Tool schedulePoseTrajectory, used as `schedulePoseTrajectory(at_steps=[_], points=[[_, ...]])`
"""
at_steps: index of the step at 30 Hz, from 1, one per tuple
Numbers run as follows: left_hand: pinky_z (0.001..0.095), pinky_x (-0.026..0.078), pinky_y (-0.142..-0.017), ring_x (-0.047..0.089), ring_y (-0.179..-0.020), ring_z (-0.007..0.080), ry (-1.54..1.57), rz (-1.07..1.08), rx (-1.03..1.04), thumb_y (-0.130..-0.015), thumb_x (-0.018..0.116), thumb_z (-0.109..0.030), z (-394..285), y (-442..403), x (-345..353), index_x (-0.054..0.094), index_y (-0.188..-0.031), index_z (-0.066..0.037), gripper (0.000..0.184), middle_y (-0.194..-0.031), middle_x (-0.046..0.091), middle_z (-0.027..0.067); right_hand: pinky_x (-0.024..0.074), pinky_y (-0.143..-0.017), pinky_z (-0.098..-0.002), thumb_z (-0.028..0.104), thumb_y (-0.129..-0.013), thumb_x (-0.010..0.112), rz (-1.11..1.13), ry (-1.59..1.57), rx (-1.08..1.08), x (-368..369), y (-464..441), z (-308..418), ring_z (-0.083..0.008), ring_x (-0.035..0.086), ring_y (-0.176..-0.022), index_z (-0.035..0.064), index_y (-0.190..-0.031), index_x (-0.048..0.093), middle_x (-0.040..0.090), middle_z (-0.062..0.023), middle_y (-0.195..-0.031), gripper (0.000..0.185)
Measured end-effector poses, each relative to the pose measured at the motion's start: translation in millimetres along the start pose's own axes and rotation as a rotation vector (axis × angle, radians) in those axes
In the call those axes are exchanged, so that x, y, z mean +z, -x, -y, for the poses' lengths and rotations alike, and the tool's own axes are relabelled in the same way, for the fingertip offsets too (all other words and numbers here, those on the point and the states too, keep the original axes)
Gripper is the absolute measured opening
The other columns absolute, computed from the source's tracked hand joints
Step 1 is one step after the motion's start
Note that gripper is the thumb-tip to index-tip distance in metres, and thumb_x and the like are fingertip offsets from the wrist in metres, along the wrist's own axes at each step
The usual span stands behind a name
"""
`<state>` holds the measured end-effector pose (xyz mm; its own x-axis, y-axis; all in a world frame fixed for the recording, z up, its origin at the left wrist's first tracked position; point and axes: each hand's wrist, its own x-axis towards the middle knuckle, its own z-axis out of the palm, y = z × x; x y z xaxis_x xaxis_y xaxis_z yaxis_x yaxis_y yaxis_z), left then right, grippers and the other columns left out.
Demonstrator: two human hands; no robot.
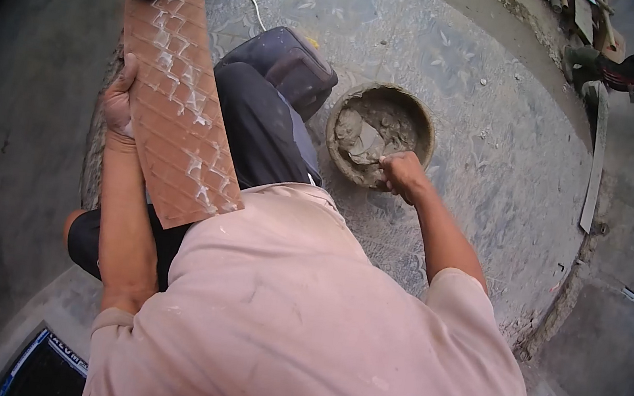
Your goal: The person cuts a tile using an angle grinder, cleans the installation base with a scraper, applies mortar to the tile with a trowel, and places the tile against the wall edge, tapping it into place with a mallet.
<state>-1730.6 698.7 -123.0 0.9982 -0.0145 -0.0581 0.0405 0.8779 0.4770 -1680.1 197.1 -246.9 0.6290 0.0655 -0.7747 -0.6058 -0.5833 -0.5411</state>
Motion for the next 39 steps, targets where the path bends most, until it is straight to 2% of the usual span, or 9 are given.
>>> schedulePoseTrajectory(at_steps=[2, 4, 8, 14, 24, 26, 27, 31, 39], points=[[0.0498, 0.044, -0.114, 0.055, -0.134, 0.0323, -0.009, 0.002, -0.024, -0.105, 0.058, -0.028, -1, -2, -5, 0.04, -0.154, -0.003, 0.058, -0.151, 0.053, 0.0158, 0.05, -0.051, -0.0399, 0.023, -0.092, 0.068, -0.061, 0.05, -0.043, 6, -21, -20, -0.023, 0.061, -0.053, -0.0079, -0.079, 0.067, 0.062, -0.0188, -0.068, 0.034], [0.0493, 0.045, -0.113, 0.055, -0.134, 0.032, -0.025, 0.019, -0.051, -0.105, 0.057, -0.029, -7, -3, 4, 0.041, -0.154, -0.003, 0.058, -0.151, 0.053, 0.0157, 0.049, -0.051, -0.0422, 0.027, -0.093, 0.069, -0.393, 0.535, -0.399, 16, -66, -55, -0.0252, 0.062, -0.054, -0.0068, -0.077, 0.067, 0.065, -0.0177, -0.07, 0.038], [0.0485, 0.048, -0.11, 0.058, -0.131, 0.0313, -0.084, -0.024, -0.022, -0.106, 0.056, -0.033, -4, -3, 16, 0.042, -0.153, -0.003, 0.057, -0.148, 0.055, 0.0158, 0.0424, -0.045, -0.0386, 0.028, -0.099, 0.063, -0.136, 0.163, -0.068, 40, -28, -6, -0.0195, 0.06, -0.055, -0.002, -0.081, 0.068, 0.064, -0.009, -0.066, 0.036], [0.0488, 0.052, -0.106, 0.062, -0.126, 0.0322, -0.048, 0.02, -0.102, -0.106, 0.054, -0.038, -11, -18, 14, 0.042, -0.152, -0.003, 0.059, -0.145, 0.057, 0.0171, 0.0445, -0.045, -0.0312, 0.027, -0.101, 0.06, -0.064, -0.145, -0.143, 38, 26, -27, -0.0136, 0.056, -0.051, 0.0029, -0.078, 0.066, 0.063, -0.0055, -0.067, 0.033], [0.0491, 0.056, -0.101, 0.063, -0.124, 0.0334, 0.004, 0.152, -0.208, -0.106, 0.048, -0.052, -14, -34, 24, 0.039, -0.155, -0.006, 0.067, -0.144, 0.058, 0.0175, 0.046, -0.057, -0.0242, 0.018, -0.1, 0.063, -0.233, -0.272, -0.767, 61, 132, 102, -0.0071, 0.056, -0.062, -0.0004, -0.108, 0.071, 0.066, -0.0006, -0.08, 0.021], [0.0498, 0.052, -0.106, 0.06, -0.129, 0.0335, -0.009, 0.154, -0.213, -0.106, 0.046, -0.053, -12, -42, 29, 0.038, -0.156, -0.007, 0.069, -0.147, 0.055, 0.0173, 0.0477, -0.065, -0.023, 0.012, -0.099, 0.065, -0.437, -0.05, -1.108, 65, 127, 142, -0.0062, 0.059, -0.072, -0.003, -0.118, 0.069, 0.067, -0.0001, -0.088, 0.025], [0.0505, 0.048, -0.111, 0.057, -0.133, 0.0337, -0.014, 0.138, -0.235, -0.106, 0.044, -0.055, -13, -45, 35, 0.037, -0.157, -0.007, 0.07, -0.151, 0.053, 0.0171, 0.0536, -0.074, -0.0344, 0.007, -0.091, 0.07, -0.509, -0.035, -1.122, 73, 136, 171, -0.0213, 0.066, -0.079, -0.0055, -0.11, 0.068, 0.069, -0.0135, -0.087, 0.023], [0.0499, 0.054, -0.104, 0.063, -0.125, 0.0328, 0.083, 0.223, -0.262, -0.106, 0.045, -0.055, -16, -45, 67, 0.039, -0.155, -0.008, 0.069, -0.146, 0.057, 0.0157, 0.0556, -0.076, -0.0393, 0.003, -0.086, 0.074, -0.763, 0.075, -1.423, 96, 119, 245, -0.0345, 0.069, -0.085, -0.0037, -0.11, 0.07, 0.068, -0.0194, -0.101, 0.025], [0.0474, 0.046, -0.114, 0.055, -0.135, 0.0332, 0.032, 0.264, -0.188, -0.107, 0.039, -0.058, -14, -54, 52, 0.038, -0.156, -0.007, 0.071, -0.15, 0.053, 0.0155, 0.0521, -0.079, -0.0434, 0.0, -0.079, 0.075, -1.053, 0.544, -1.521, 104, 104, 262, -0.0341, 0.064, -0.093, 0.0023, -0.112, 0.069, 0.067, -0.0132, -0.102, 0.034]])
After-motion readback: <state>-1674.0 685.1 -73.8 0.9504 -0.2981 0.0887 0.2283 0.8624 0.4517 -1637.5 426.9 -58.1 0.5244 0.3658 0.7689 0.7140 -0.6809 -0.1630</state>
